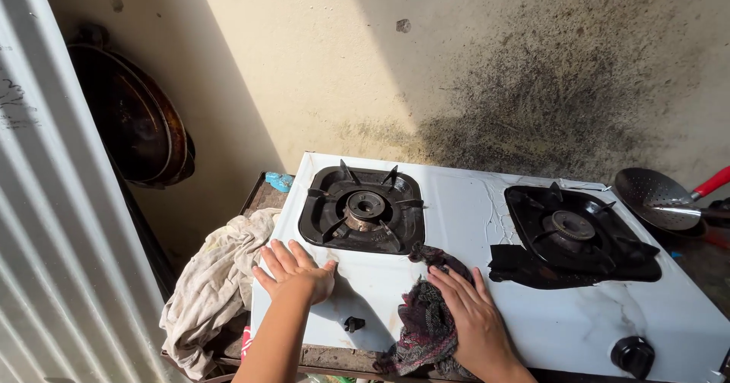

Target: Scrubbing and wiping a gas stove with a cloth and soapy water.

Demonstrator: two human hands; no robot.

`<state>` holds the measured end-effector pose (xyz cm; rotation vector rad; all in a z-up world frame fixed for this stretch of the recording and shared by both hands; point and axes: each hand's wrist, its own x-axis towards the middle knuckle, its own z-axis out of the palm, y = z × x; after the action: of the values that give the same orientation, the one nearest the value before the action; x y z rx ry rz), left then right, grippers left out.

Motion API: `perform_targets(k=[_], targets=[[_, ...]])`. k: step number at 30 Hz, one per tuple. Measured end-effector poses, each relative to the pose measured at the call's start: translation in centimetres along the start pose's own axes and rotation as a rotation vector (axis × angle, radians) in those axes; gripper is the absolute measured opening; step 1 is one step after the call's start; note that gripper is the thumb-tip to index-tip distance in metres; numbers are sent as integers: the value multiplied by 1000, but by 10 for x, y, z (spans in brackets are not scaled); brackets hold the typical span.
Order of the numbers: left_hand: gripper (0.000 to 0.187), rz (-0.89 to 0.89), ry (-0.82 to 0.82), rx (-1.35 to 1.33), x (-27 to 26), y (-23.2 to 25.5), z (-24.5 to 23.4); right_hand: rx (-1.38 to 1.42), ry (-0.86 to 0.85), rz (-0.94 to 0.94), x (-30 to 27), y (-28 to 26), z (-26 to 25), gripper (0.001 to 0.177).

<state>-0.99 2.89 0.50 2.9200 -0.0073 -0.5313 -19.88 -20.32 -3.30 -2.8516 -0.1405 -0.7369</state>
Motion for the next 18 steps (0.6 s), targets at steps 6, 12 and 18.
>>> perform_targets(k=[6, 12, 18], targets=[[98, 21, 6, 27, 0, -3, 1, -129, 175, -43, -83, 116, 11, 90], [94, 31, 85, 72, 1, -5, 13, -39, 73, -81, -36, 44, 26, 96], [93, 45, 219, 43, 24, -18, 34, 189, -185, -340, 18, -37, 9, 60]])
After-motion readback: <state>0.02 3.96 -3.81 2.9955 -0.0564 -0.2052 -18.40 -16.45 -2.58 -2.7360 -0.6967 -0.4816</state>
